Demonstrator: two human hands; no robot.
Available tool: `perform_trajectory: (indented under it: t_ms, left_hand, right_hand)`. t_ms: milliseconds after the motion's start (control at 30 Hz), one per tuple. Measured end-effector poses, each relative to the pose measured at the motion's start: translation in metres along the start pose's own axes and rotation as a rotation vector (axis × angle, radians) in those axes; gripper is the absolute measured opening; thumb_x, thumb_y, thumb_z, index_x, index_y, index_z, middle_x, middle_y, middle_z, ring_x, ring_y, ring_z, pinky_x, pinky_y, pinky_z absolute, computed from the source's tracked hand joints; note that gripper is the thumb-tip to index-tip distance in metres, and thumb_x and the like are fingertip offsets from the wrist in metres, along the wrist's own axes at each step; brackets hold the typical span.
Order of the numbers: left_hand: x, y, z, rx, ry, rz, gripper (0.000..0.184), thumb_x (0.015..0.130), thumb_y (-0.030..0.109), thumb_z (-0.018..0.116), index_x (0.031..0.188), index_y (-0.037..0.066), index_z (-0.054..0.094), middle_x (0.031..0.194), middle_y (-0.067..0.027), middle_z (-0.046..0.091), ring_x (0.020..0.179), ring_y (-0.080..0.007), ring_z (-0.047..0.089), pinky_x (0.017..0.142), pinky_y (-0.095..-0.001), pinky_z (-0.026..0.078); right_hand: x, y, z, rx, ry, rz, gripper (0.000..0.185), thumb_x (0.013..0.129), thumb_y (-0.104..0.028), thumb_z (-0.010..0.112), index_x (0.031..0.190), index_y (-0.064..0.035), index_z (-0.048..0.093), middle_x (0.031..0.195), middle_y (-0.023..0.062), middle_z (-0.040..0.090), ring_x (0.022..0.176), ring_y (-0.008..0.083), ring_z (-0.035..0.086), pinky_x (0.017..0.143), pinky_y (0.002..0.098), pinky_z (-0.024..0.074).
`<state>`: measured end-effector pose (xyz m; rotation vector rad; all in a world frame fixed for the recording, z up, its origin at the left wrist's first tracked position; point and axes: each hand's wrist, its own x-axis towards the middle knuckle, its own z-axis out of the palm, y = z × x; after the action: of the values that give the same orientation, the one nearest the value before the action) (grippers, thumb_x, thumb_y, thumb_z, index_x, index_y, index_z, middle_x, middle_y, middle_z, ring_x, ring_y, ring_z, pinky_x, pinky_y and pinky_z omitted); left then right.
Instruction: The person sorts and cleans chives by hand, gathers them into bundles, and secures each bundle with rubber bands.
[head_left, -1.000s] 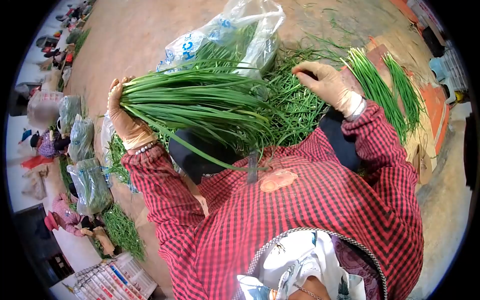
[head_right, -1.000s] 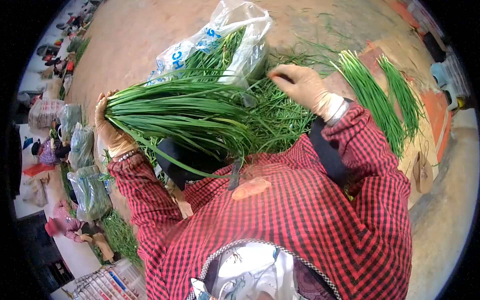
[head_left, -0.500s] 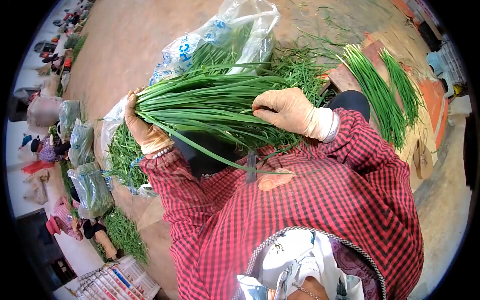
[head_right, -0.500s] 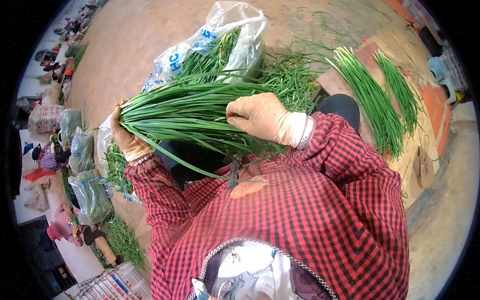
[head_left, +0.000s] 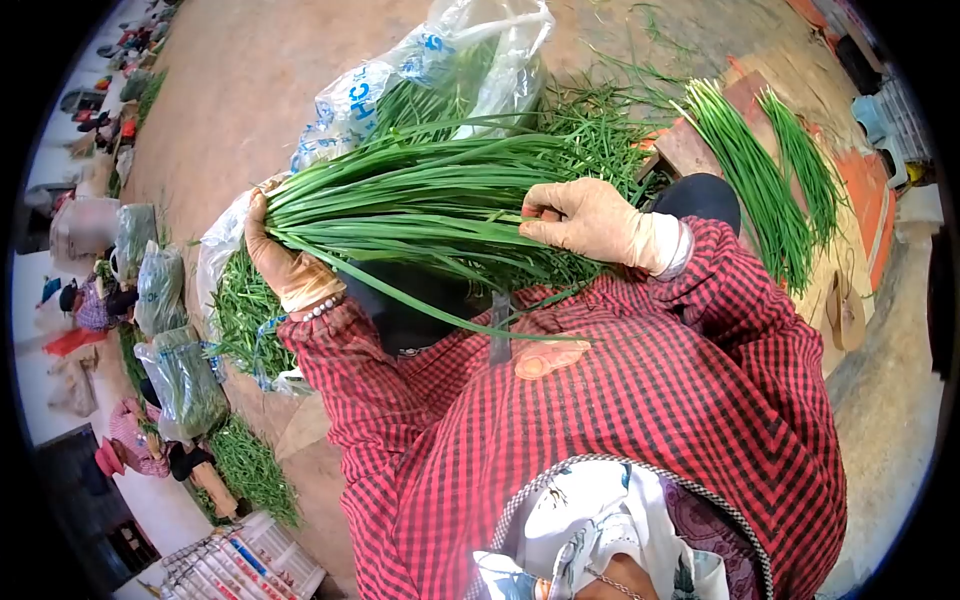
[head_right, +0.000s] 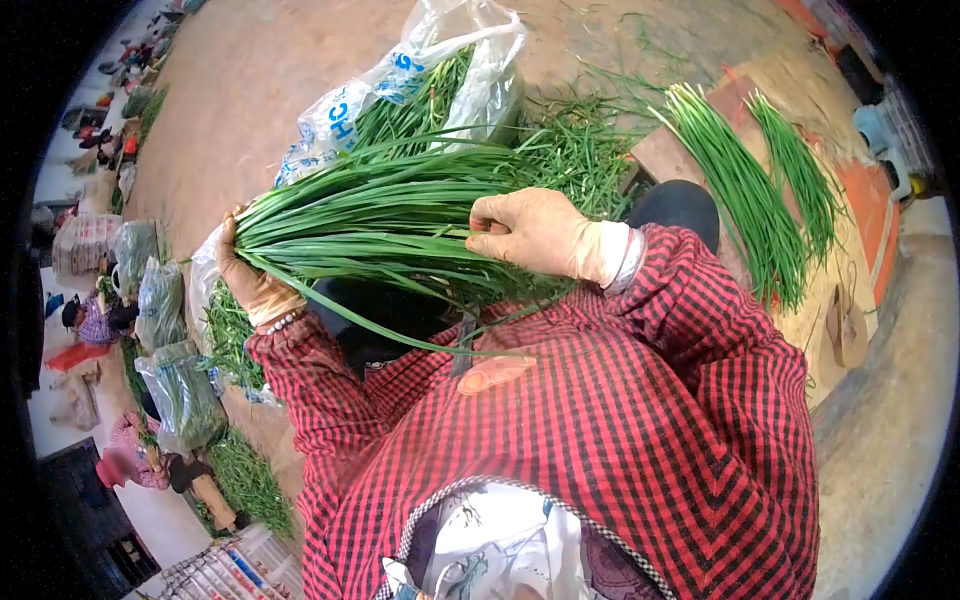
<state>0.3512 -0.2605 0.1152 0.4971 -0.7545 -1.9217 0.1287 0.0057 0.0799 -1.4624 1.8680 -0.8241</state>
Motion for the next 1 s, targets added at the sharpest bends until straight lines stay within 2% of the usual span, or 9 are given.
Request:
perform_trajectory:
  t_ms: [167, 267, 367, 567, 733, 800, 867, 900, 1000]
  left_hand:
    - [0.004, -0.006, 0.002, 0.047, -0.015, 0.044, 0.016, 0.086, 0.012, 0.062, 0.099, 0.002, 0.062, 0.095, -0.0114, 0.067, 0.088, -0.0249, 0.066, 0.083, -0.0401, 0.056]
    - [0.003, -0.008, 0.005, 0.153, 0.054, 0.135, 0.015, 0.086, 0.014, 0.064, 0.096, 0.003, 0.063, 0.094, -0.0120, 0.067, 0.091, -0.0263, 0.065, 0.086, -0.0410, 0.054]
    - [-0.006, -0.015, 0.020, 0.228, 0.074, 0.252, 0.018, 0.088, 0.014, 0.063, 0.101, 0.002, 0.061, 0.093, -0.0119, 0.067, 0.089, -0.0250, 0.065, 0.084, -0.0396, 0.054]
    - [-0.012, -0.029, 0.026, 0.663, -0.023, 0.527, 0.021, 0.085, -0.001, 0.066, 0.105, 0.000, 0.060, 0.095, -0.0120, 0.067, 0.087, -0.0182, 0.065, 0.080, -0.0291, 0.054]
    - [-0.006, -0.020, 0.021, 0.551, 0.147, 0.536, 0.020, 0.084, 0.000, 0.066, 0.104, 0.000, 0.060, 0.094, -0.0123, 0.067, 0.087, -0.0212, 0.066, 0.079, -0.0325, 0.056]
    - [0.003, -0.005, -0.001, 0.465, 0.110, 0.476, 0.018, 0.087, 0.006, 0.062, 0.104, 0.002, 0.058, 0.095, -0.0146, 0.067, 0.086, -0.0248, 0.066, 0.080, -0.0372, 0.057]
    - [0.008, 0.005, -0.014, 0.351, 0.072, 0.382, 0.019, 0.087, 0.008, 0.062, 0.104, 0.003, 0.057, 0.096, -0.0145, 0.067, 0.089, -0.0256, 0.066, 0.082, -0.0399, 0.056]
    - [0.005, 0.006, -0.010, 0.352, 0.072, 0.381, 0.019, 0.087, 0.008, 0.062, 0.104, 0.003, 0.057, 0.096, -0.0145, 0.067, 0.089, -0.0256, 0.066, 0.082, -0.0399, 0.056]
    - [-0.001, 0.005, 0.004, 0.185, 0.084, 0.265, 0.018, 0.087, 0.008, 0.061, 0.103, 0.003, 0.058, 0.094, -0.0114, 0.066, 0.086, -0.0233, 0.065, 0.080, -0.0380, 0.057]
  right_hand:
    - [0.005, -0.004, -0.002, 0.013, -0.004, -0.027, 0.034, 0.087, -0.040, 0.061, 0.099, -0.0083, 0.065, 0.085, 0.0122, 0.068, 0.082, 0.0318, 0.065, 0.072, 0.0396, 0.0503]
    - [0.000, -0.013, -0.013, 0.080, -0.032, 0.022, 0.031, 0.090, -0.035, 0.060, 0.103, -0.0078, 0.066, 0.080, 0.0111, 0.067, 0.071, 0.0248, 0.066, 0.066, 0.0361, 0.0507]
    - [-0.012, -0.020, -0.027, 0.332, -0.085, 0.130, 0.026, 0.094, -0.025, 0.059, 0.108, -0.0047, 0.067, 0.066, 0.0053, 0.062, 0.050, 0.0091, 0.057, 0.054, 0.0255, 0.0475]
    - [-0.035, -0.030, -0.055, 0.359, -0.014, 0.132, 0.023, 0.094, -0.021, 0.061, 0.105, -0.0021, 0.068, 0.068, 0.0036, 0.064, 0.051, 0.0082, 0.058, 0.051, 0.0243, 0.0474]
    - [-0.055, -0.023, -0.093, 0.341, 0.013, 0.292, 0.024, 0.095, -0.022, 0.057, 0.103, -0.0014, 0.068, 0.063, -0.0006, 0.060, 0.049, 0.0049, 0.054, 0.047, 0.0185, 0.0437]
    - [-0.061, 0.002, -0.100, 0.385, -0.093, 0.317, 0.027, 0.094, -0.022, 0.057, 0.107, -0.0001, 0.066, 0.067, 0.0029, 0.063, 0.055, 0.0106, 0.059, 0.054, 0.0244, 0.0489]
    - [-0.065, 0.033, -0.084, -0.286, -0.041, 0.052, 0.028, 0.092, -0.019, 0.058, 0.112, -0.0003, 0.064, 0.080, 0.0100, 0.067, 0.073, 0.0210, 0.065, 0.070, 0.0321, 0.0523]
    - [-0.062, 0.035, -0.076, -0.369, 0.113, 0.053, 0.030, 0.088, -0.021, 0.062, 0.112, -0.0032, 0.065, 0.099, 0.0154, 0.067, 0.093, 0.0293, 0.064, 0.084, 0.0377, 0.0499]
    - [-0.039, 0.029, -0.077, -0.068, 0.353, -0.162, 0.034, 0.085, -0.016, 0.067, 0.117, -0.0052, 0.063, 0.115, 0.0119, 0.065, 0.103, 0.0257, 0.063, 0.089, 0.0342, 0.0493]
